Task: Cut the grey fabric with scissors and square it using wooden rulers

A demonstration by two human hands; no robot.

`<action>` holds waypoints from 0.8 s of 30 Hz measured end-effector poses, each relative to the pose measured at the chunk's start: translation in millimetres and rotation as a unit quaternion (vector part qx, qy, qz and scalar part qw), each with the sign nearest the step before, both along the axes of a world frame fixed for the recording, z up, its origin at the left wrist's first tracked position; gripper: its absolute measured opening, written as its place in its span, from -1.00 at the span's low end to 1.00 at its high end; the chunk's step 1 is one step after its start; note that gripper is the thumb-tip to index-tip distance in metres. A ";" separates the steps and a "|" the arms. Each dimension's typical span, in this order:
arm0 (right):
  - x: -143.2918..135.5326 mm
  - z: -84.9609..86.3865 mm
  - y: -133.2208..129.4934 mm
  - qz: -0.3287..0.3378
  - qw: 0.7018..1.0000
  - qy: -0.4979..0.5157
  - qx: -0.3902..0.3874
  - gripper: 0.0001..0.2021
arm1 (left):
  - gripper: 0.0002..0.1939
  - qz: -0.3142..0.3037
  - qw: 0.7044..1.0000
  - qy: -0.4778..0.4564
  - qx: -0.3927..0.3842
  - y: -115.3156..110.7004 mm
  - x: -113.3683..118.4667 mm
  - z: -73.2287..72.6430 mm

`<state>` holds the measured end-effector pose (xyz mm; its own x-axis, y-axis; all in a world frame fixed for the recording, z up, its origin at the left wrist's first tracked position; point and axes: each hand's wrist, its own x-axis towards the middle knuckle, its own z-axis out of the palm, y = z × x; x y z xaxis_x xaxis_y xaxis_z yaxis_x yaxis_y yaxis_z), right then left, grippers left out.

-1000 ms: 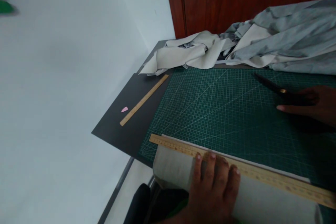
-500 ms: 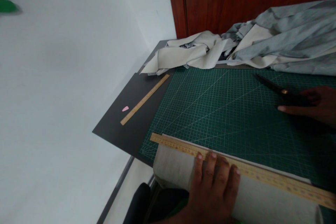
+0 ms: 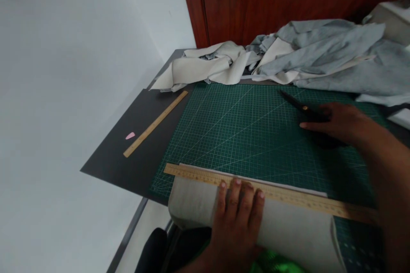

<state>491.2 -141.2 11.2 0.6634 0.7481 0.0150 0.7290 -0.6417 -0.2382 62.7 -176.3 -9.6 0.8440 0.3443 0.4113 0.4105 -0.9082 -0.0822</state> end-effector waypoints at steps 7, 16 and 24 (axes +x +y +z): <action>-124.2 54.7 16.6 0.177 0.968 0.097 0.148 -0.64 | -0.17 0.003 1.000 0.002 -0.016 0.0 1.0 0.5; -188.4 46.4 11.0 0.465 0.820 0.333 -0.034 -0.91 | -0.04 0.001 1.000 -0.003 -0.016 0.9 2.4 -2.7; -186.7 35.1 11.9 0.476 0.823 0.308 -0.031 -0.89 | -0.01 0.001 1.000 0.024 -0.009 0.9 1.0 -1.0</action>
